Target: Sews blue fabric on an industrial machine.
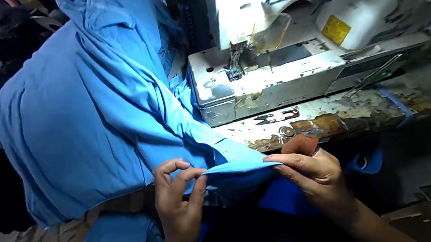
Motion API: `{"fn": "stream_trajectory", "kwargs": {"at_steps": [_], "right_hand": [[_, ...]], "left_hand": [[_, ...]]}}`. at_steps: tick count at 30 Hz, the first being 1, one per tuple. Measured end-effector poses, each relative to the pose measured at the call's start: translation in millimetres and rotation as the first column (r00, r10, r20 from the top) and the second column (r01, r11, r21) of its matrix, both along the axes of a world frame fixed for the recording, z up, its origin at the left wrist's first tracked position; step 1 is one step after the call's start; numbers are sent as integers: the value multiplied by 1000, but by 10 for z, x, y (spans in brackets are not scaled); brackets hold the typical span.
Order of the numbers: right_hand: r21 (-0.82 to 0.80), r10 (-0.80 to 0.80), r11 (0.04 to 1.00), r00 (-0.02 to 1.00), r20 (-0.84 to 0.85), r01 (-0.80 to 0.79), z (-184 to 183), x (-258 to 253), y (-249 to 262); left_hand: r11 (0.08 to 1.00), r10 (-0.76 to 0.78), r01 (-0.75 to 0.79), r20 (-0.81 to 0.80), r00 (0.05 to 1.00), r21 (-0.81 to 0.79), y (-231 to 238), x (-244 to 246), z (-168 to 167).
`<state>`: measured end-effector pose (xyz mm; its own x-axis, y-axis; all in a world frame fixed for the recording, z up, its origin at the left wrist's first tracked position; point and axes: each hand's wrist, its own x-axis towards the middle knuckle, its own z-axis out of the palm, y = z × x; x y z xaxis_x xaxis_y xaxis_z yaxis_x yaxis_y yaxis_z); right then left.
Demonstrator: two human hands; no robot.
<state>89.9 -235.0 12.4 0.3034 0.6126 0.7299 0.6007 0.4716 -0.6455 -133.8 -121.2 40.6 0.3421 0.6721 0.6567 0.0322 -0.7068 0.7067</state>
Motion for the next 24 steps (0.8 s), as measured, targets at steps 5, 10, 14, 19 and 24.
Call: {"fn": "stream_trajectory", "kwargs": {"at_steps": [5,10,14,19,24], "right_hand": [[56,200,978,980,25,-201,349,138,112],[26,374,873,632,-679,-488,229,304,647],[-4,304,879,567,-766,-477,135,418,971],[-48,294,883,631,-718,-466,205,377,1066],[-62,254,902,642,-724,-427,187,322,1078]], "left_hand": [[897,-255,301,178,951,-323,155,397,742],[933,55,138,-511,858,332,1263,1211,913],[908,0,240,-574,819,343,2145,1742,539],[917,137,156,-657,741,368,1904,1906,769],[950,122,118,-693,710,288,2100,1967,652]]}}
